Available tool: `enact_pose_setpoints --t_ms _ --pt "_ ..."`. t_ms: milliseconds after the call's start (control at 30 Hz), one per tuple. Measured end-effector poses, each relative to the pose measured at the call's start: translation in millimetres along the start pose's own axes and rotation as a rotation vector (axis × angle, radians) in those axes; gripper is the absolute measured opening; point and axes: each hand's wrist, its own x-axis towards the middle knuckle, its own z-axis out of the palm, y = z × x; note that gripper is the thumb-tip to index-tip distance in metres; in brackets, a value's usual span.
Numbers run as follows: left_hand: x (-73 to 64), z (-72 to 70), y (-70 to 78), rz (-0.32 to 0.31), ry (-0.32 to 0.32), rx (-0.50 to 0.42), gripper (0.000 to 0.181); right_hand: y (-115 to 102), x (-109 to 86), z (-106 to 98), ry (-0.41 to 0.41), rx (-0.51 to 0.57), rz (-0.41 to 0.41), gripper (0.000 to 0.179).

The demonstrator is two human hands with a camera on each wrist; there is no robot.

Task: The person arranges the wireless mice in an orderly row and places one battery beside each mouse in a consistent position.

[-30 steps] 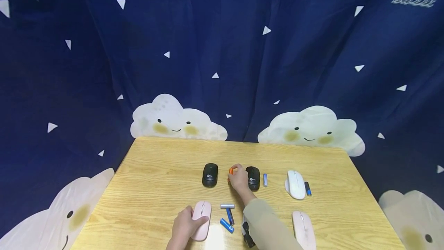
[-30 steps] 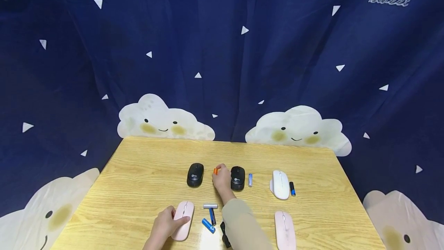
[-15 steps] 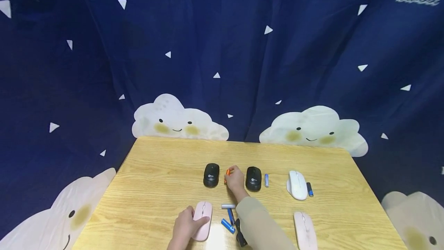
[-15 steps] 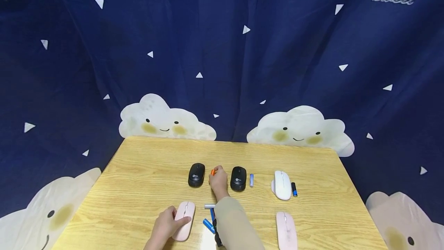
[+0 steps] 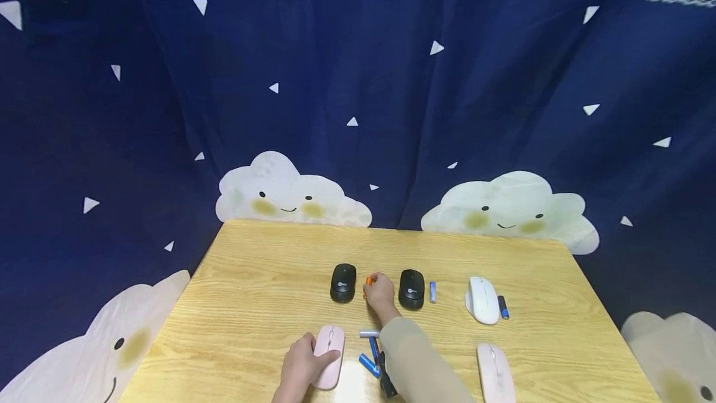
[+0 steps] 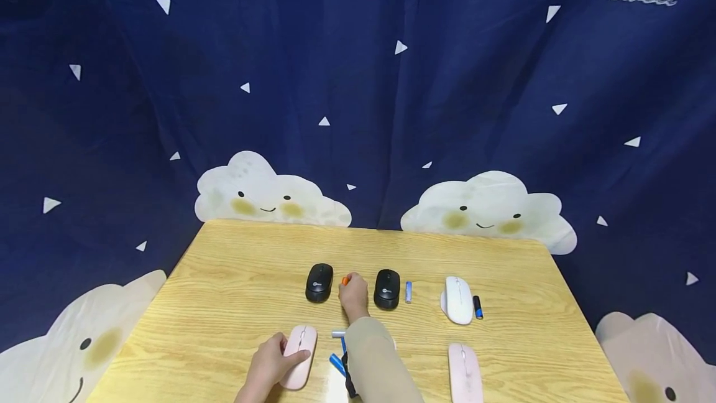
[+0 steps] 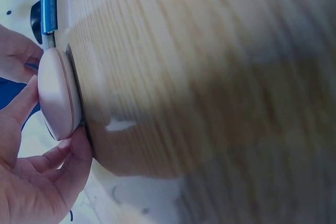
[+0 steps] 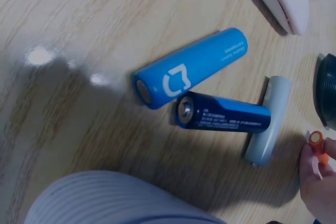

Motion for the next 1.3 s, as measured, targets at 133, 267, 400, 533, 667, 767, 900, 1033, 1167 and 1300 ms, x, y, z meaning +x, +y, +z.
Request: enact_pose_setpoints --t_ms 133,267,400,533,667,767,900,1033,1167,1300 --pt "-0.6 -0.1 1.3 0.001 -0.007 -0.012 0.043 20.8 15.9 14.9 0.009 -0.012 -0.027 0.026" --pt "-1.4 0.3 2.4 -0.007 -0.015 -0.014 0.042 24.1 18.0 15.4 0.016 0.001 -0.028 0.023" --pt "-2.6 0.2 3.2 -0.013 -0.017 -0.006 0.042 7.1 3.3 1.4 0.011 -0.020 -0.015 0.019" --pt "-3.8 -0.5 3.8 -0.007 -0.018 -0.003 0.043 8.3 1.7 2.5 0.007 -0.051 -0.026 0.019" --pt "-4.5 -0.5 3.2 -0.005 -0.012 -0.008 0.043 7.2 0.2 2.3 0.005 -0.028 -0.031 0.020" --pt "-4.8 -0.2 2.6 -0.003 -0.007 -0.007 0.043 6.8 0.0 2.2 0.002 -0.022 -0.026 0.021" --pt "-4.6 0.3 2.1 -0.008 -0.009 -0.004 0.043 7.5 0.5 2.9 0.006 -0.035 -0.024 0.021" --pt "-3.7 0.6 1.8 -0.019 -0.014 -0.009 0.042 8.1 2.4 3.7 0.000 -0.044 -0.015 0.022" --pt "-2.5 0.6 1.3 -0.020 -0.009 -0.004 0.042 15.8 11.0 10.2 -0.014 -0.013 0.004 0.024" --pt "-1.3 0.5 0.3 -0.019 -0.001 0.003 0.043 34.3 24.5 26.1 0.015 0.003 -0.058 0.026"
